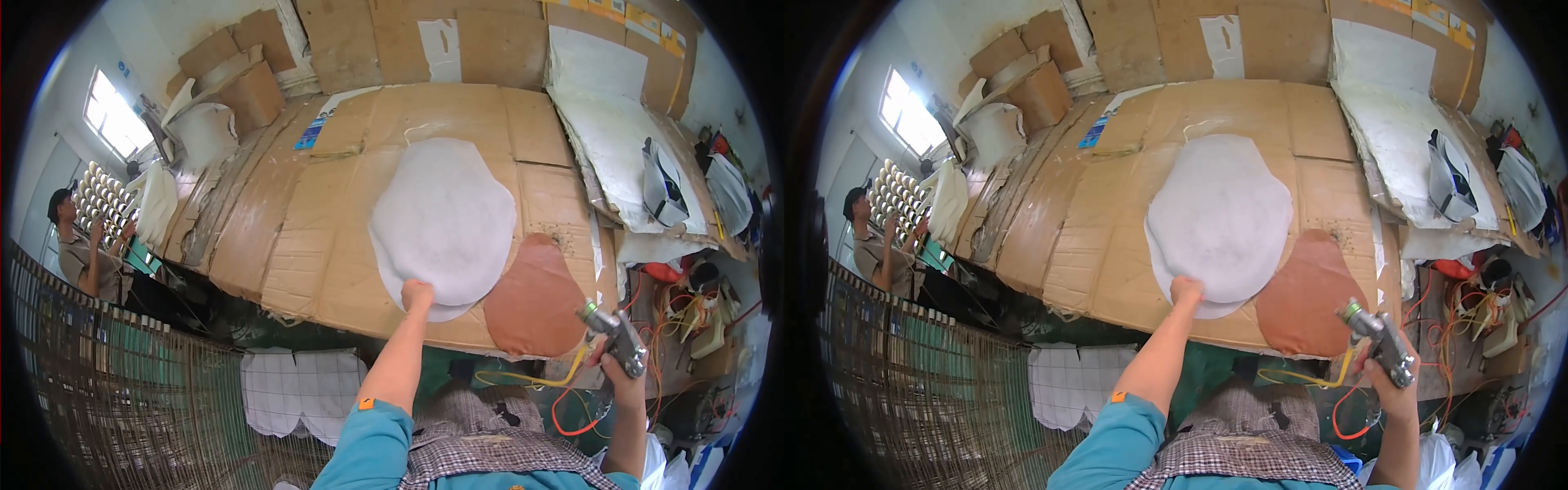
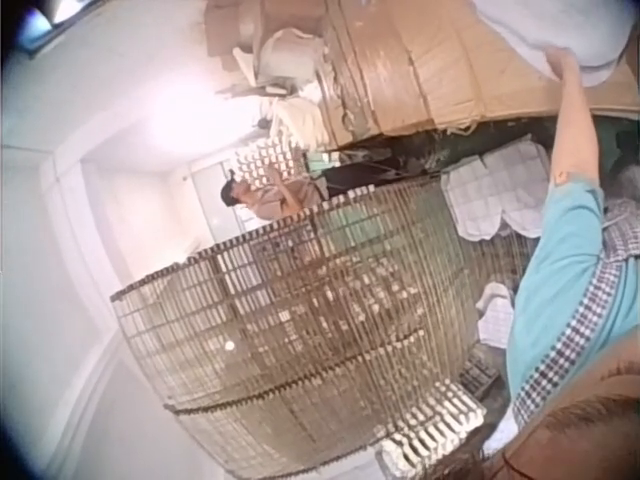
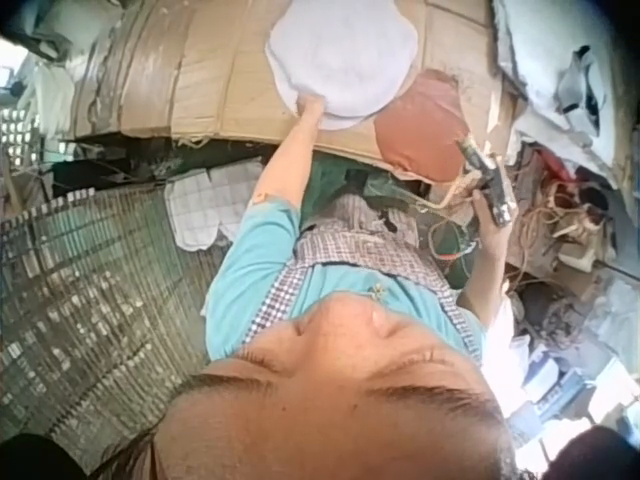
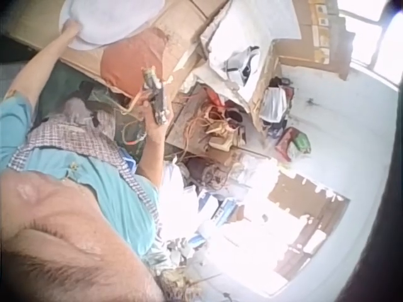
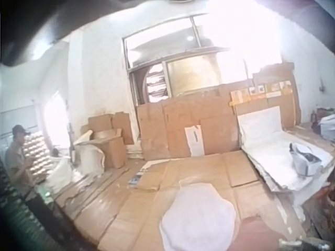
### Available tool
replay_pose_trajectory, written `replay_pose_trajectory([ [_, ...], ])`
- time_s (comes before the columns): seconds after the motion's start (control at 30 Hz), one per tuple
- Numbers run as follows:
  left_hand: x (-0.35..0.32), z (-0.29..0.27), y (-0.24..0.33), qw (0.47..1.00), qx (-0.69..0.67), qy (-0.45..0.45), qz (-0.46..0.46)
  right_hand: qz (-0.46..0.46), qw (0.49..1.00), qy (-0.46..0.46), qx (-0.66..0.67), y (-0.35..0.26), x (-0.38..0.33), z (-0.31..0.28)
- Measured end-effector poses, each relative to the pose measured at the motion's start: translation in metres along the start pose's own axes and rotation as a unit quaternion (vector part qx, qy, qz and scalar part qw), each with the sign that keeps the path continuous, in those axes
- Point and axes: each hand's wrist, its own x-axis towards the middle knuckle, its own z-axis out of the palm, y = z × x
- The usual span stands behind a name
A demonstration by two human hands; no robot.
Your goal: Spray foam pads with adhesive or treatment and place them onto a metal drying rack.
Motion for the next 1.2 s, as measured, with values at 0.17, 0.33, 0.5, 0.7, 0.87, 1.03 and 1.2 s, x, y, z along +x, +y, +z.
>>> replay_pose_trajectory([
  [0.17,-0.001,0.008,-0.003,0.974,0.007,0.22,0.045,0.018,0.998,0.053,-0.026,-0.004,-0.01,-0.013],
  [0.33,0.013,-0.009,0.002,0.981,0.015,0.184,0.065,0.014,1.0,-0.006,-0.008,0.001,-0.018,-0.007],
  [0.5,0.032,0.003,0.008,0.982,-0.026,0.184,0.022,-0.002,0.998,0.058,0.007,0.009,-0.017,-0.006],
  [0.7,0.065,-0.008,-0.019,0.974,-0.056,0.219,0.004,0.007,1.0,0.001,0.019,0.01,-0.026,-0.001],
  [0.87,0.025,-0.013,0.006,0.973,0.059,0.203,0.096,0.022,0.999,0.043,0.019,0.017,-0.027,-0.001],
  [1.03,0.058,-0.011,-0.012,0.969,-0.046,0.24,0.037,0.022,1.0,0.018,0.009,0.018,-0.031,0.003],
  [1.2,0.061,-0.011,-0.014,0.974,-0.004,0.216,0.072,0.019,1.0,-0.009,-0.015,0.028,-0.027,0.003],
])
